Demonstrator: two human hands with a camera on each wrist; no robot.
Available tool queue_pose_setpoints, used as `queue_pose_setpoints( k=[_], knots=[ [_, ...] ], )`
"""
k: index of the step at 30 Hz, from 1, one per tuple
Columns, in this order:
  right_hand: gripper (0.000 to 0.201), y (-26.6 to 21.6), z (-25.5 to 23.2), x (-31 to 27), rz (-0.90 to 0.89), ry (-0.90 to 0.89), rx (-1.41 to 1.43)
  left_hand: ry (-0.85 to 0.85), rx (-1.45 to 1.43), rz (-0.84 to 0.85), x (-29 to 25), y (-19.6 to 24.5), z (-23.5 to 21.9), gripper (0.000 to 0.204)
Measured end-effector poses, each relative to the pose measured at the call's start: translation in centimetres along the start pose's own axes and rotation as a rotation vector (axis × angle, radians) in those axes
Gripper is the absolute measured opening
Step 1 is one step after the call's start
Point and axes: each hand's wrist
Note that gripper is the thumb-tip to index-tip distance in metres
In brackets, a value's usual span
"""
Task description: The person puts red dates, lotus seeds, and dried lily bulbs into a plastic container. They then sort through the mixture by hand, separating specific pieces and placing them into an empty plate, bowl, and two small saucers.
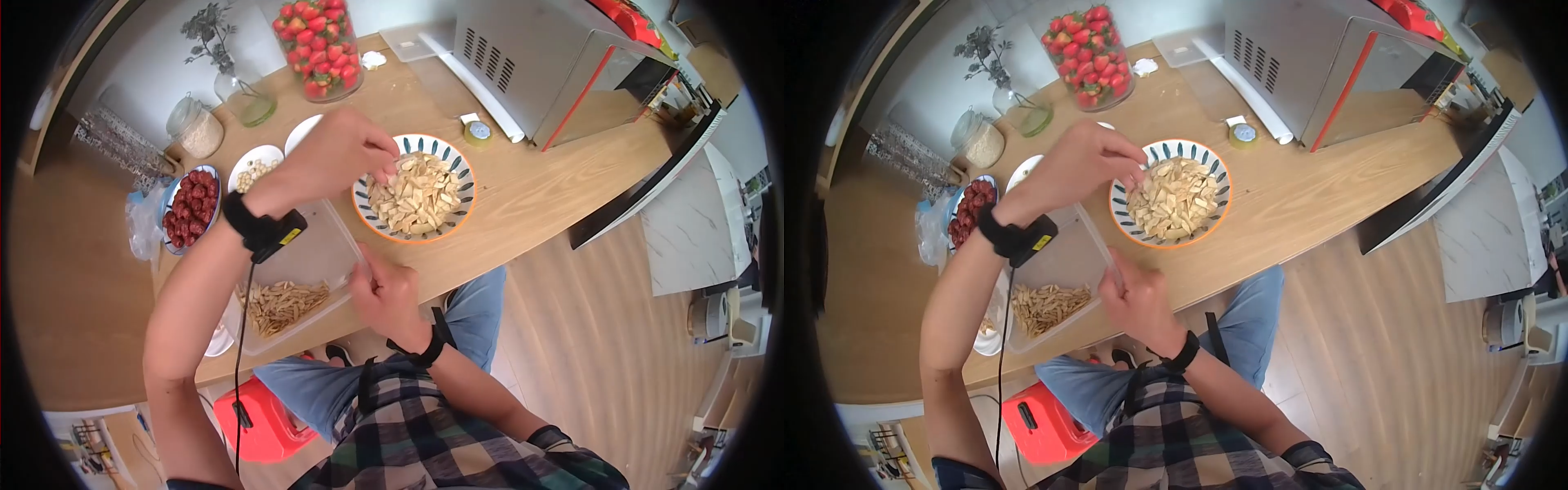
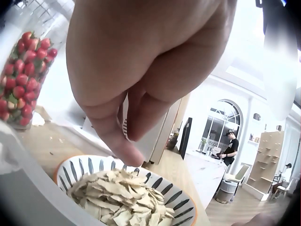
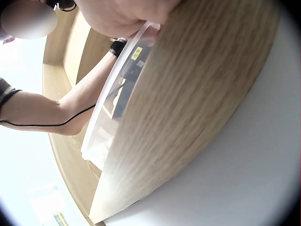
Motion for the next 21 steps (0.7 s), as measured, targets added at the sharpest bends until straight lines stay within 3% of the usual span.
queue_pose_setpoints(
  k=[1, 5, 7, 8, 10, 12, 16, 21],
  knots=[
    [0.035, -0.2, -0.2, 0.2, 0.002, -0.006, 0.009, 0.056, 0.049, 0.105, -0.7, 0.1, -0.6, 0.01],
    [0.033, -0.1, -0.1, 0.3, 0.017, -0.012, 0.014, 0.075, 0.248, -0.039, -7.9, 4.2, -2.4, 0.009],
    [0.032, -0.4, 0.0, 0.1, 0.057, -0.018, 0.045, -0.063, 0.59, 0.009, -11.5, 4.1, -3.6, 0.012],
    [0.032, -0.4, 0.1, 0.2, 0.077, -0.006, 0.051, -0.062, 0.592, -0.007, -13.2, 3.4, -4.1, 0.012],
    [0.031, -0.1, 0.4, 0.0, 0.06, 0.003, 0.044, -0.287, 0.648, -0.079, -16.1, 0.9, -4.3, 0.021],
    [0.03, -0.1, 0.5, -0.1, 0.103, -0.002, 0.023, -0.297, 0.638, -0.125, -18.0, -1.0, -3.1, 0.026],
    [0.03, 0.2, 0.7, -0.4, 0.119, 0.002, 0.046, -0.309, 0.687, -0.12, -18.8, -2.0, -1.3, 0.04],
    [0.029, 0.2, 0.6, -0.3, 0.12, -0.007, 0.023, -0.301, 0.705, -0.059, -19.0, -2.2, -0.6, 0.039]
  ],
)
Point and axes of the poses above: each hand's wrist, its own x-axis towards the middle knuckle, its own z-axis out of the palm, y = z × x, and after that the axes turned 12 degrees about -x, right-handed
